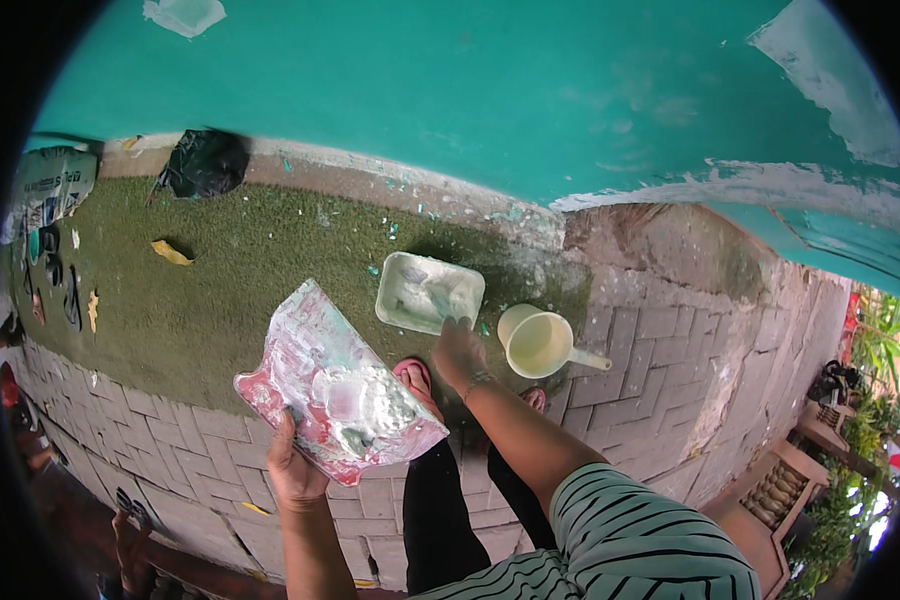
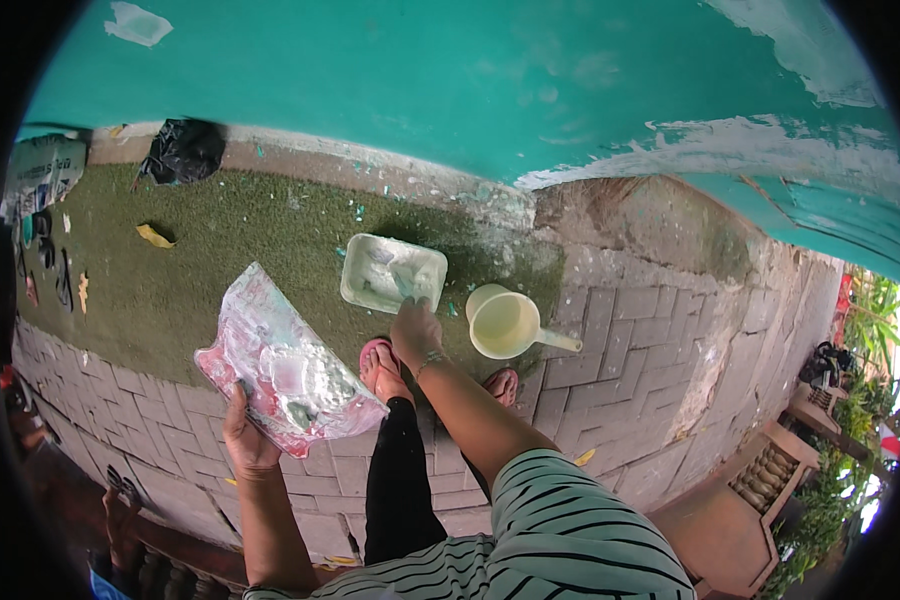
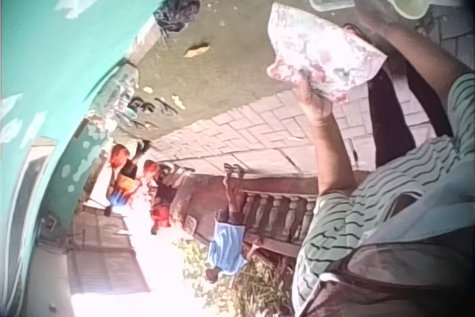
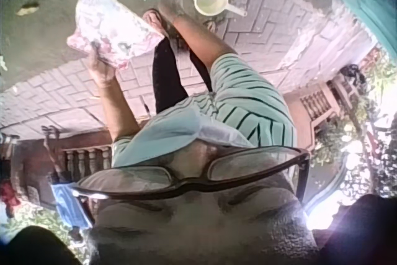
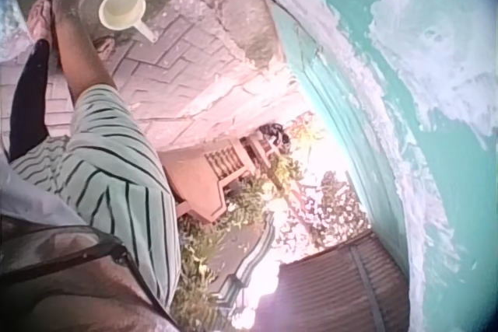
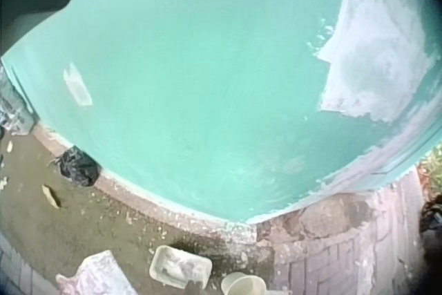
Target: The person applies wall putty to the corner of an exterior wall using a putty knife and a plastic tray.
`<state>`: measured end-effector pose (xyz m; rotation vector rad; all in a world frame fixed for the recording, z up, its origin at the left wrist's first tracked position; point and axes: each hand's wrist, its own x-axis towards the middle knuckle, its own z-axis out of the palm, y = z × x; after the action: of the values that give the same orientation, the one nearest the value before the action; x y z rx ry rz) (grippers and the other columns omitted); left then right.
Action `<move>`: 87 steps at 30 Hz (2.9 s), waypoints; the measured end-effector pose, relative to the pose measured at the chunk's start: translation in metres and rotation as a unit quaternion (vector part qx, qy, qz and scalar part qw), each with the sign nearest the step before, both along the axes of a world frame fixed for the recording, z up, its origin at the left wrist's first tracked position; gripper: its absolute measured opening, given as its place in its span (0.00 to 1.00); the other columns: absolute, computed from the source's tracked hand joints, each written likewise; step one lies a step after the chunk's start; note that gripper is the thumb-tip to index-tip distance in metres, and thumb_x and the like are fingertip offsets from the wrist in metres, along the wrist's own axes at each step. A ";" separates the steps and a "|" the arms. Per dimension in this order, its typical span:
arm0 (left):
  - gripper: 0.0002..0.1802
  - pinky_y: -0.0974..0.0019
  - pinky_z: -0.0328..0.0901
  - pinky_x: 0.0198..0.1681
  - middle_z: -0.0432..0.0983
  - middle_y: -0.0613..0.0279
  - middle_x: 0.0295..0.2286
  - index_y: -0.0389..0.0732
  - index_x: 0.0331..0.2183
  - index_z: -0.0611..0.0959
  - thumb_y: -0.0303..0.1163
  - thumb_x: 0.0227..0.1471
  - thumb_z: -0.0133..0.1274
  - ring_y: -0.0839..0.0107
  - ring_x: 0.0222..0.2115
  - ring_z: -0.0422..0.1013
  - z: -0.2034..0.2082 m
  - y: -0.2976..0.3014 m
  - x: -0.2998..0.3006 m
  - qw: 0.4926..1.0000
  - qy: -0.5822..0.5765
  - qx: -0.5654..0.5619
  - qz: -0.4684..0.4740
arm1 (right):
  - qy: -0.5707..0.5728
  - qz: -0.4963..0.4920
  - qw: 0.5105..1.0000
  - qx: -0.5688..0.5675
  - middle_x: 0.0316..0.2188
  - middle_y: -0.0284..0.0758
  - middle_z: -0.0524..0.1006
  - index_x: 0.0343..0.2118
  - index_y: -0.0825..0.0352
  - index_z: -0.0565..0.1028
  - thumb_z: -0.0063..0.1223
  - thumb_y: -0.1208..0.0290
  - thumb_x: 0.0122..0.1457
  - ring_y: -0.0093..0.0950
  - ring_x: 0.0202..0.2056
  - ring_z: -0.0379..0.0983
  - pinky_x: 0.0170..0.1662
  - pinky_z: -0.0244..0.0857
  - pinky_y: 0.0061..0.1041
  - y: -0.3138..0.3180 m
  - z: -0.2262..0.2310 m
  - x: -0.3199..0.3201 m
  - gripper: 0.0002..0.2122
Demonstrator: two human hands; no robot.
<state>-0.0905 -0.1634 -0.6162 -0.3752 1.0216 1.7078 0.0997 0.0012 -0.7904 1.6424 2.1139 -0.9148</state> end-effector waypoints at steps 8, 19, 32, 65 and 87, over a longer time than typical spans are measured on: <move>0.31 0.50 0.59 0.61 0.69 0.53 0.56 0.36 0.60 0.66 0.41 0.61 0.51 0.57 0.56 0.66 -0.007 0.000 -0.004 1.000 0.000 0.003 -0.003 | -0.014 0.037 0.999 -0.025 0.41 0.51 0.73 0.41 0.71 0.73 0.47 0.75 0.58 0.49 0.39 0.78 0.39 0.74 0.43 -0.009 -0.022 0.000 0.10; 0.32 0.50 0.59 0.62 0.68 0.53 0.57 0.35 0.60 0.66 0.42 0.61 0.51 0.56 0.56 0.66 -0.016 0.000 -0.005 1.000 0.008 -0.019 -0.002 | -0.014 -0.012 1.000 -0.001 0.31 0.50 0.78 0.39 0.73 0.75 0.49 0.74 0.56 0.48 0.37 0.78 0.37 0.74 0.42 -0.008 -0.032 0.016 0.10; 0.32 0.55 0.65 0.57 0.72 0.53 0.53 0.33 0.58 0.67 0.41 0.60 0.54 0.61 0.52 0.71 -0.044 0.009 -0.013 0.998 0.011 -0.008 -0.056 | 0.369 -0.405 0.646 -0.532 0.38 0.41 0.77 0.52 0.71 0.69 0.44 0.77 0.63 0.28 0.32 0.76 0.35 0.72 0.27 0.067 0.101 0.122 0.15; 0.20 0.56 0.75 0.44 0.76 0.48 0.45 0.31 0.53 0.70 0.31 0.63 0.47 0.61 0.42 0.78 0.540 0.063 0.029 0.959 0.055 0.235 -0.149 | 0.595 -0.101 0.781 0.161 0.39 0.39 0.78 0.41 0.73 0.80 0.54 0.88 0.52 0.22 0.35 0.73 0.40 0.68 0.21 -0.043 0.772 0.172 0.13; 0.22 0.49 0.75 0.46 0.76 0.47 0.46 0.32 0.54 0.71 0.32 0.61 0.49 0.56 0.44 0.77 0.673 -0.022 0.017 0.900 0.001 0.332 -0.284 | 0.545 -0.098 0.818 0.156 0.26 0.33 0.78 0.36 0.77 0.79 0.55 0.77 0.58 0.18 0.27 0.72 0.29 0.65 0.18 -0.171 0.892 0.189 0.07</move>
<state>-0.0738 -0.1857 0.0564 0.3453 0.4249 1.3971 0.2890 -0.1703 0.1018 1.6860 2.9377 -2.0408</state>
